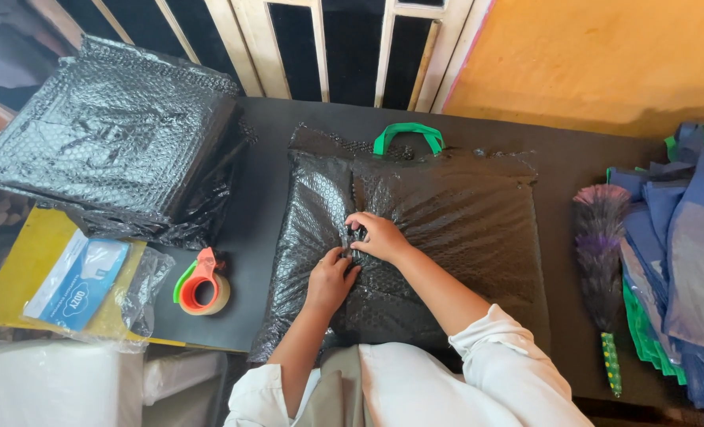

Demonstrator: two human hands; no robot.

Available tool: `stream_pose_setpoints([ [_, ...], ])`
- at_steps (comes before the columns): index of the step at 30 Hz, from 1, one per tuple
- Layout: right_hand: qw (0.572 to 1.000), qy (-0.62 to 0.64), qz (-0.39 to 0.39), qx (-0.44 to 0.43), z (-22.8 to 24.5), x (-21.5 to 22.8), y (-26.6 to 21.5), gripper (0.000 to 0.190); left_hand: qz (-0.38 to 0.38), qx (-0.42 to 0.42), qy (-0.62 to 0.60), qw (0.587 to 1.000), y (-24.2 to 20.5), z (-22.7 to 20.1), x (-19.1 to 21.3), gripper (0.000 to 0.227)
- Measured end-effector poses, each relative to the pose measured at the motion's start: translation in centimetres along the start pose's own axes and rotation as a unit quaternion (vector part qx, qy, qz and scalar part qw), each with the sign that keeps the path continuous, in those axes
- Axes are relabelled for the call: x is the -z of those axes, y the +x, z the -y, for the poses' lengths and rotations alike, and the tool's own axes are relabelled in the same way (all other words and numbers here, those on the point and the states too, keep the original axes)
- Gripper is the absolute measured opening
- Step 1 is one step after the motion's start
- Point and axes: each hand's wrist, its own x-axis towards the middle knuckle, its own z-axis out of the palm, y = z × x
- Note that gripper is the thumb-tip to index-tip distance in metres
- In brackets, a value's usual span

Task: The person wraps a green tote bag in black bubble wrap on a table. They unfold the bubble wrap, place the bag on it, fold the wrap around the bag, and secure it with clear packing tape.

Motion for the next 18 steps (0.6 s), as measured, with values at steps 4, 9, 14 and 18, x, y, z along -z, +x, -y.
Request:
stream_pose_setpoints([
  [4,0.996,-0.078,-0.036,0.026,-0.2,-0.4,0.2,0.054,-0.016,-0.014,0.023,0.999,0.2,-0.5,0.4,0.029],
  [9,0.982,-0.168,-0.073,0.038,-1.5,-1.4,-0.2,0.042,-0.030,-0.060,0.040,0.997,1.3,-1.6,2.3,0.025],
  [14,0.911,-0.323,-0.193,0.170,-3.6,-3.0,-1.7,0.016,-0.007,-0.067,0.013,0.998,0.9,0.3,-0.2,0.021],
  [18,0.909,-0.372,-0.114,0.148,-1.4,-2.8,-5.8,0.042,0.024,-0.062,-0.046,0.997,2.4,0.3,2.0,0.024],
])
